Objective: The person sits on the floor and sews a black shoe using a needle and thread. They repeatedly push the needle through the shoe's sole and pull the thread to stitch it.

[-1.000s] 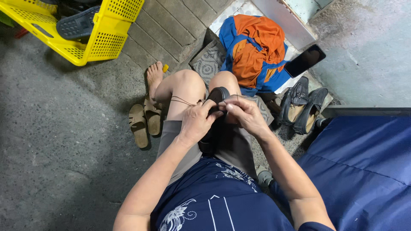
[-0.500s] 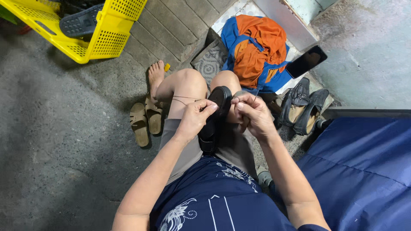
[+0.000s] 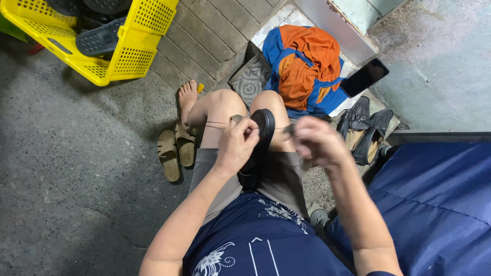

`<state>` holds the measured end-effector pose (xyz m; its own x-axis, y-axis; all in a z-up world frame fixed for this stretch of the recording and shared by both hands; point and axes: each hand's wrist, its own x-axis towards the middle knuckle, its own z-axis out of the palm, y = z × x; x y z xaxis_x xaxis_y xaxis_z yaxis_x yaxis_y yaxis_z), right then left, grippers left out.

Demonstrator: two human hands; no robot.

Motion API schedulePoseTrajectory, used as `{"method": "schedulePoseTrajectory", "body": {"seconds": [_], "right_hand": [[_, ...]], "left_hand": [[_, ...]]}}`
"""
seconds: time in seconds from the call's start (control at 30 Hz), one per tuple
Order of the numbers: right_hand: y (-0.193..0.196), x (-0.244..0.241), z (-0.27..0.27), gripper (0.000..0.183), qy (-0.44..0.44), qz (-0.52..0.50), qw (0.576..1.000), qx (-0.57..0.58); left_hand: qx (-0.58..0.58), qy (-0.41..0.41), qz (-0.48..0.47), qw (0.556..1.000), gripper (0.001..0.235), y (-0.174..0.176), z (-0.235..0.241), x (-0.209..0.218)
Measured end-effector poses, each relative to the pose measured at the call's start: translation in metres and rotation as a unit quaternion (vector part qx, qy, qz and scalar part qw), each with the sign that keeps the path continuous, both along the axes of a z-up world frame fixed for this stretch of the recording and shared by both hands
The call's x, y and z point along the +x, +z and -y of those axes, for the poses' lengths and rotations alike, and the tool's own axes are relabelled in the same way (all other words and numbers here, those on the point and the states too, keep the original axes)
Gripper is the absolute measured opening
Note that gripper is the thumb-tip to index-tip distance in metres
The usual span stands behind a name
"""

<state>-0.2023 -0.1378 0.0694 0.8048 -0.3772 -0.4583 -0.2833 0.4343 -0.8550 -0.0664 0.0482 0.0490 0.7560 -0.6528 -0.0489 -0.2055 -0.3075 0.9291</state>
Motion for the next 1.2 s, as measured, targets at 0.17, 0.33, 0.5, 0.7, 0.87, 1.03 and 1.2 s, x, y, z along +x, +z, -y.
{"method": "schedulePoseTrajectory", "body": {"seconds": [0.17, 0.33, 0.5, 0.7, 0.87, 1.03, 1.2], "right_hand": [[0.065, -0.076, 0.122, 0.018, -0.265, 0.282, 0.916, -0.103], [0.089, -0.055, 0.148, 0.041, -0.562, 0.030, 0.781, -0.270], [0.045, 0.000, 0.014, 0.046, 0.057, 0.052, 0.854, -0.515], [-0.042, 0.029, -0.001, 0.040, 0.121, -0.038, 0.912, -0.391], [-0.054, 0.033, 0.003, 0.015, 0.124, -0.045, 0.947, -0.293], [-0.056, 0.038, 0.002, 0.010, 0.095, -0.059, 0.966, -0.232], [-0.060, 0.036, 0.002, 0.012, 0.068, -0.049, 0.981, -0.178]], "left_hand": [[0.046, 0.041, 0.099, 0.993, 0.002, -0.015, -0.012, 0.013], [0.023, 0.011, 0.083, 0.996, 0.007, -0.001, -0.013, 0.012], [-0.011, -0.004, 0.038, 0.999, 0.031, 0.000, -0.004, 0.005], [0.011, -0.111, 0.051, 0.992, 0.041, -0.024, 0.005, 0.002], [0.010, -0.099, 0.080, 0.992, 0.009, -0.048, 0.011, 0.015], [0.156, -0.081, 0.292, 0.940, 0.007, -0.057, 0.000, 0.064], [-0.160, 0.053, -0.361, 0.917, 0.003, -0.029, -0.017, 0.082]]}}
